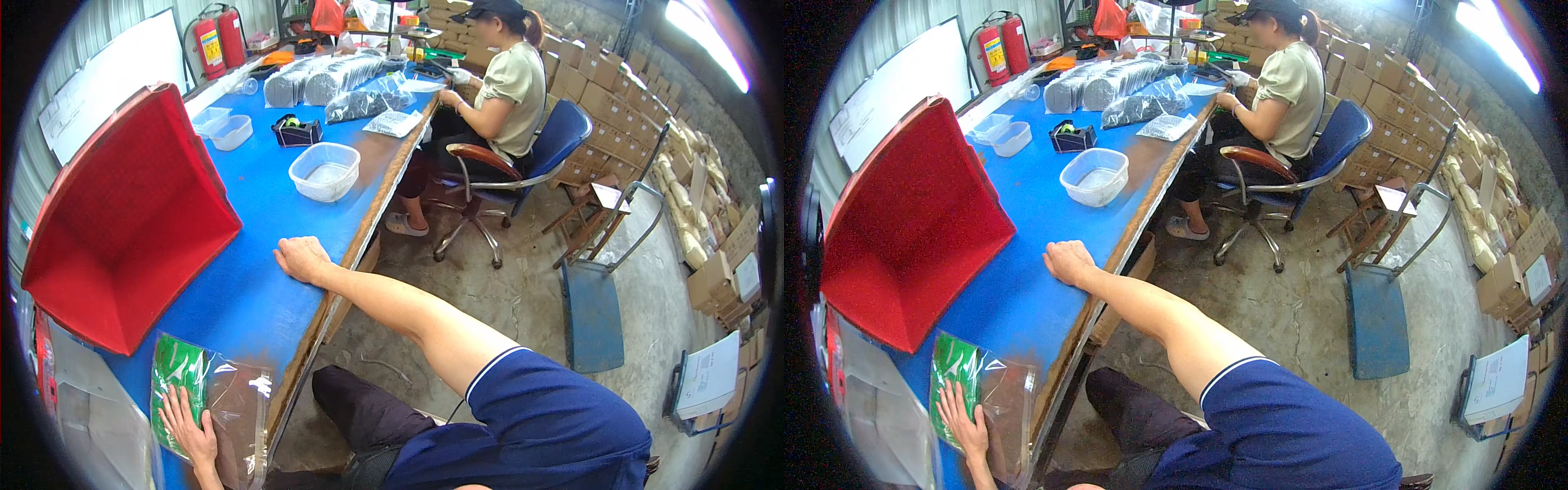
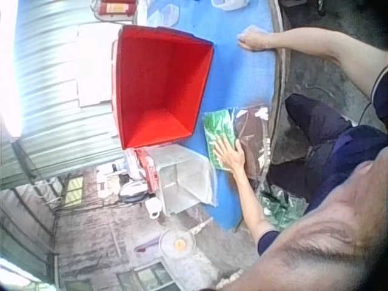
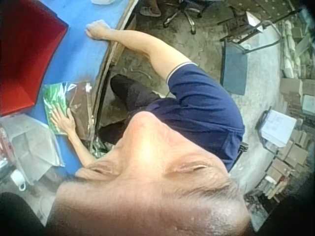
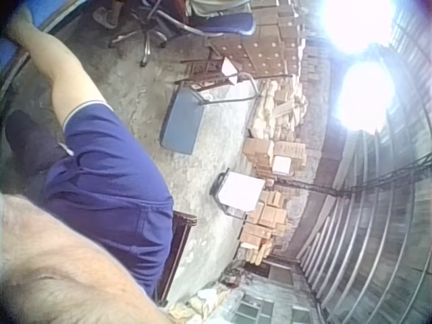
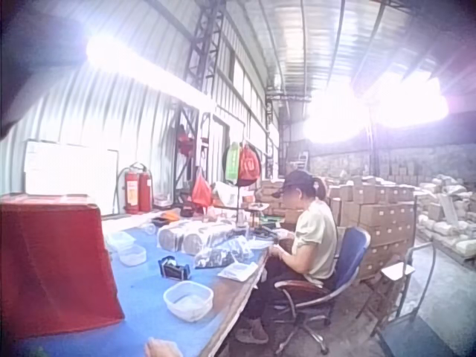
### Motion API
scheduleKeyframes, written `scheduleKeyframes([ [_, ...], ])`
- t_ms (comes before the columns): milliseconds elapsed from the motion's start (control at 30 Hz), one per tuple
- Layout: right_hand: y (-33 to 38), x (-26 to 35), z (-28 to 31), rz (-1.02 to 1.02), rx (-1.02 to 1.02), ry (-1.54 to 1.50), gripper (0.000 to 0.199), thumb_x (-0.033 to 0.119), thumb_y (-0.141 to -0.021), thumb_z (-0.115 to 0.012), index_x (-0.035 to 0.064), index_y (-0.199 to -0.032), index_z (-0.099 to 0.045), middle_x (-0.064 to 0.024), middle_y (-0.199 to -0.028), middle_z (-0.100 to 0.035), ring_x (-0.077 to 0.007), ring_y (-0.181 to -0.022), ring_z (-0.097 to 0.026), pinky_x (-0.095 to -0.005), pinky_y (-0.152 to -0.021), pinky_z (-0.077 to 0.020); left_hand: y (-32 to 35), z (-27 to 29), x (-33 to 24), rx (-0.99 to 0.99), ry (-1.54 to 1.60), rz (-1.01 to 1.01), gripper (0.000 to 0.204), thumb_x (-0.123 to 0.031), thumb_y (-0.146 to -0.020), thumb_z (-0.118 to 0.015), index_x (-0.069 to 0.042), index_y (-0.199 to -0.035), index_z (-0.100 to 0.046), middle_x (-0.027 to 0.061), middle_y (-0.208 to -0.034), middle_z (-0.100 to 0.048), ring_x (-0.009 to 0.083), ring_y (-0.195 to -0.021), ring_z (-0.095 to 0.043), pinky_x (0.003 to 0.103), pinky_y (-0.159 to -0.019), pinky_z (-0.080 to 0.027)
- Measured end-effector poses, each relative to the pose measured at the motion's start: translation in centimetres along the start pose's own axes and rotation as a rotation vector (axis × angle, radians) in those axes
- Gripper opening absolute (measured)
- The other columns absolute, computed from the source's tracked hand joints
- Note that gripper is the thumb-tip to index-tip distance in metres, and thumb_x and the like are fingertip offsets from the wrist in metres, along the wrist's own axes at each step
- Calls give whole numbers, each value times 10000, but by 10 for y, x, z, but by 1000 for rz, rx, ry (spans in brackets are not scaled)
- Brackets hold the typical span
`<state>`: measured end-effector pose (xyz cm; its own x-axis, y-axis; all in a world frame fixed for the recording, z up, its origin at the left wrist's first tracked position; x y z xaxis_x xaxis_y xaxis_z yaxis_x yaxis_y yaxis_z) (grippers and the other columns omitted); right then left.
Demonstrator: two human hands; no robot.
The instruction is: The person sorts and arranges packaged green plastic packets into uniform stacks on an assembly table by hand.
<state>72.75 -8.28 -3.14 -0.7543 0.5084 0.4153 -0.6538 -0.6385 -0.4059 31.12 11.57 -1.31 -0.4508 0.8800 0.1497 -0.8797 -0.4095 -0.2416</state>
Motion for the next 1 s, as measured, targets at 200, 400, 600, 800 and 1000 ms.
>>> scheduleKeyframes([
  [200, -1, 0, -1, -8, 7, 7, 325, 304, -975, -535, 34, -849, -664, -210, -807, -703, -381, -778, -697, -483, -732, -546, 0, 0, 0, -9, 1, -8, 677, -448, -976, -466, -60, -1525, -381, 145, -1618, -302, 361, -1499, -237, 539, -1223, -104],
  [400, 0, 2, 2, -7, 5, 3, 321, 303, -971, -542, 35, -849, -668, -207, -815, -707, -378, -785, -701, -483, -735, -549, 0, 4, -2, -8, 23, -4, 669, -415, -961, -485, -50, -1515, -394, 154, -1613, -308, 373, -1493, -243, 543, -1222, -106],
  [600, 0, 1, 1, -16, 14, 4, 324, 310, -970, -543, 34, -855, -670, -206, -815, -709, -378, -785, -702, -485, -735, -550, 1, 3, -1, -3, 2, -7, 683, -455, -977, -463, -53, -1523, -382, 145, -1619, -299, 362, -1497, -242, 536, -1222, -107],
  [800, -1, 1, 0, -12, 10, 16, 330, 316, -972, -541, 36, -853, -669, -204, -808, -709, -379, -782, -702, -483, -737, -552, 0, 1, 0, -1, -1, -2, 681, -450, -974, -470, -61, -1527, -379, 143, -1620, -299, 363, -1497, -242, 537, -1222, -107],
  [1000, -1, 1, 2, -11, 1, 10, 327, 312, -972, -542, 38, -845, -665, -203, -798, -706, -380, -780, -701, -485, -732, -549, 0, 2, -1, -4, 8, 5, 676, -447, -972, -473, -64, -1523, -386, 144, -1616, -306, 362, -1496, -244, 536, -1222, -108],
])
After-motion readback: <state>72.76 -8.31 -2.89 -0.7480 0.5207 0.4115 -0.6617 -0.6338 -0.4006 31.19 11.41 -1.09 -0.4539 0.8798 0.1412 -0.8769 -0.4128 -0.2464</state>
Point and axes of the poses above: each hand's wrist, its own y-axis away from the middle knuckle, its own z-axis out of the back of the hand, x = y × z, the point moved 6 cm from there along -y, towards the middle knuckle
